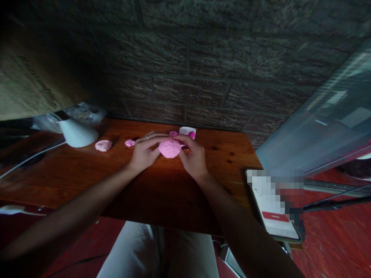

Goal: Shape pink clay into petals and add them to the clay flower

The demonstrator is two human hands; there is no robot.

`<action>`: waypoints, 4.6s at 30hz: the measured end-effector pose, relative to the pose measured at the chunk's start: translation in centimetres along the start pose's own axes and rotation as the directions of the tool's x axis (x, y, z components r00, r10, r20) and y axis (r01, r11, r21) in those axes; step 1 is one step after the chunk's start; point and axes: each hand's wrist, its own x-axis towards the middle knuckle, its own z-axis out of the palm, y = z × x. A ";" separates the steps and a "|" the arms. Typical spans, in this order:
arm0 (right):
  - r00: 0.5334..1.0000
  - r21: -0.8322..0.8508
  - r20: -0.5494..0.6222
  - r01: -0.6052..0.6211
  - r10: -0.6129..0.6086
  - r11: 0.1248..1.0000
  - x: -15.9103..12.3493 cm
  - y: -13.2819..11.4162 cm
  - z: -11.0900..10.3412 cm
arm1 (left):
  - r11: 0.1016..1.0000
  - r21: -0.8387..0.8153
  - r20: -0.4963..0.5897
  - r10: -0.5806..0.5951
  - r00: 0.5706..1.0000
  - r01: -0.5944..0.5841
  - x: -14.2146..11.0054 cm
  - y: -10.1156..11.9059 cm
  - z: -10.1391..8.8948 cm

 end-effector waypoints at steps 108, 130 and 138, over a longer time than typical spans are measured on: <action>0.805 0.553 0.218 -0.568 0.552 0.610 0.7 -0.2 0.0 | 0.191 -0.674 0.441 -0.670 0.597 0.713 0.1 -0.7 0.8; 0.734 0.626 0.242 -0.618 0.635 0.476 1.1 -0.2 -0.2 | 0.151 -0.700 0.413 -0.711 0.569 0.698 0.5 -0.3 0.9; 0.707 0.587 0.341 -0.675 0.620 0.447 1.0 -0.2 -0.2 | 0.137 -0.689 0.456 -0.682 0.572 0.712 0.3 -0.6 0.8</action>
